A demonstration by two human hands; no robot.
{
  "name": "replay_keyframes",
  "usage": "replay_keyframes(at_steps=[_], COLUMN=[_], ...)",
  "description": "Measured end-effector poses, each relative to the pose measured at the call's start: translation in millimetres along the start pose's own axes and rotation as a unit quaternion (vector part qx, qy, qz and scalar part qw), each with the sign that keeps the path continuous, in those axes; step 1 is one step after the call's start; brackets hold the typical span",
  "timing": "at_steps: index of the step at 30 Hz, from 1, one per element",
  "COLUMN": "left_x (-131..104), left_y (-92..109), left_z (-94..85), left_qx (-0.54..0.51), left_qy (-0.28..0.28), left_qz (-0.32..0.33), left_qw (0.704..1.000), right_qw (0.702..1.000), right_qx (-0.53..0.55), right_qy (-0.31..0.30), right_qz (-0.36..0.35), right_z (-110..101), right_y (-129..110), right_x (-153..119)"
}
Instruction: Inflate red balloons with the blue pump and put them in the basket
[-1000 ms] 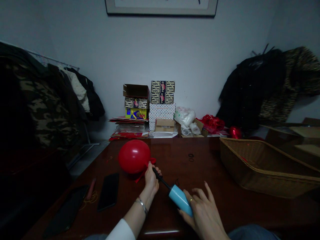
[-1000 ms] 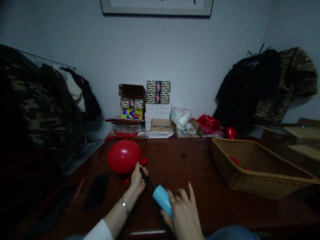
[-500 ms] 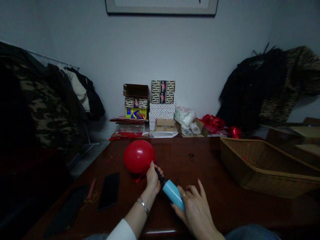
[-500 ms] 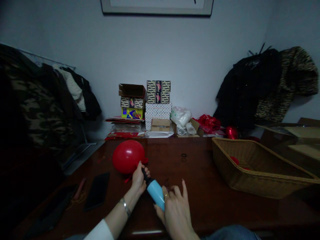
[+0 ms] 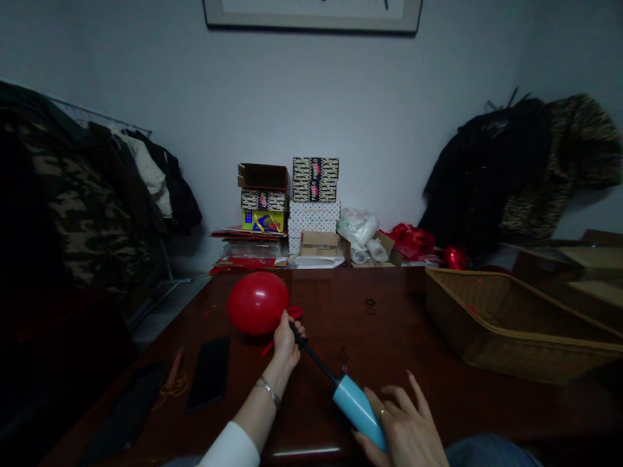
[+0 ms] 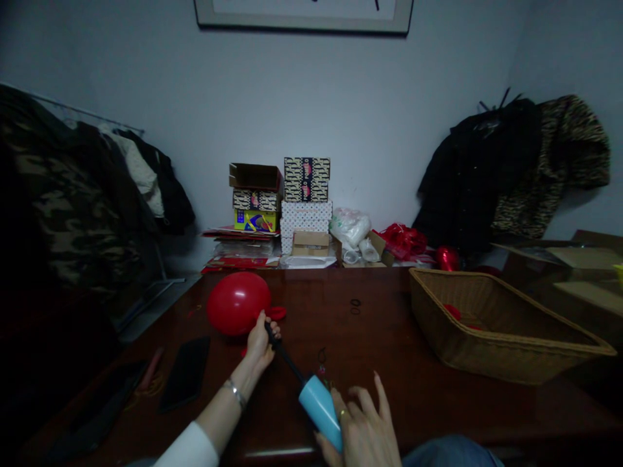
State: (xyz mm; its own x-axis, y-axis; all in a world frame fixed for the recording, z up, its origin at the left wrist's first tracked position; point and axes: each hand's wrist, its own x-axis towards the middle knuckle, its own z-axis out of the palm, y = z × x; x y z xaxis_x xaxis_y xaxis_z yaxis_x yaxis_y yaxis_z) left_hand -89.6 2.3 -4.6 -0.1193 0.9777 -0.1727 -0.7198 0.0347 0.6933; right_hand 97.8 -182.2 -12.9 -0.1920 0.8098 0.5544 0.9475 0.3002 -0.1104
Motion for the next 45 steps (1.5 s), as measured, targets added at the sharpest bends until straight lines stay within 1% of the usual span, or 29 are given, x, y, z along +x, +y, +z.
replay_keyframes(at_steps=[3,6,9,14,18,23,27,29,32,34,36,38,41,45], left_x=[-1,-4,-9,-21,-24,-20,-13,-8,-3,-1,-2,-3,-6,-11], left_y=[-3,-6,-11,-18,-18,-16,-9,-4,0,1,1,1,1,-2], left_z=[1.2,3.9,7.0,12.4,14.4,12.8,9.9,7.7,4.8,4.0,4.2,5.2,7.1,10.3], left_qx=[-0.01,-0.009,-0.008,0.008,0.019,0.028,0.022,0.017,0.01,0.007,0.004,0.003,0.002,-0.003], left_qy=[-0.013,-0.013,-0.013,-0.021,-0.022,-0.033,-0.022,-0.023,-0.023,-0.019,-0.023,-0.031,-0.035,-0.035], left_qz=[-0.001,-0.014,-0.031,-0.051,-0.055,-0.042,-0.031,-0.025,-0.018,-0.017,-0.022,-0.027,-0.027,-0.032], left_qw=[1.0,1.0,0.999,0.998,0.998,0.998,0.999,0.999,1.0,1.0,0.999,0.999,0.999,0.999], right_qw=[1.0,0.997,0.995,0.993,0.992,0.994,0.995,0.997,1.0,0.999,0.996,0.994,0.996,1.0], right_qx=[-0.004,-0.018,-0.026,-0.035,-0.039,-0.022,-0.013,-0.004,-0.009,-0.021,-0.038,-0.045,-0.031,-0.002], right_qy=[-0.03,-0.064,-0.081,-0.09,-0.09,-0.082,-0.074,-0.063,-0.027,-0.014,-0.014,-0.015,-0.012,-0.013], right_qz=[0.009,0.03,0.054,0.069,0.074,0.071,0.061,0.04,0.007,-0.037,-0.077,-0.094,-0.078,0.007], right_z=[-4,-9,-10,-3,2,2,-1,-2,-1,-1,-1,-1,0,-1], right_y=[-7,-16,-25,-36,-40,-40,-32,-23,-6,6,14,18,14,-1], right_x=[8,21,36,57,62,53,36,23,2,-9,-16,-17,-13,0])
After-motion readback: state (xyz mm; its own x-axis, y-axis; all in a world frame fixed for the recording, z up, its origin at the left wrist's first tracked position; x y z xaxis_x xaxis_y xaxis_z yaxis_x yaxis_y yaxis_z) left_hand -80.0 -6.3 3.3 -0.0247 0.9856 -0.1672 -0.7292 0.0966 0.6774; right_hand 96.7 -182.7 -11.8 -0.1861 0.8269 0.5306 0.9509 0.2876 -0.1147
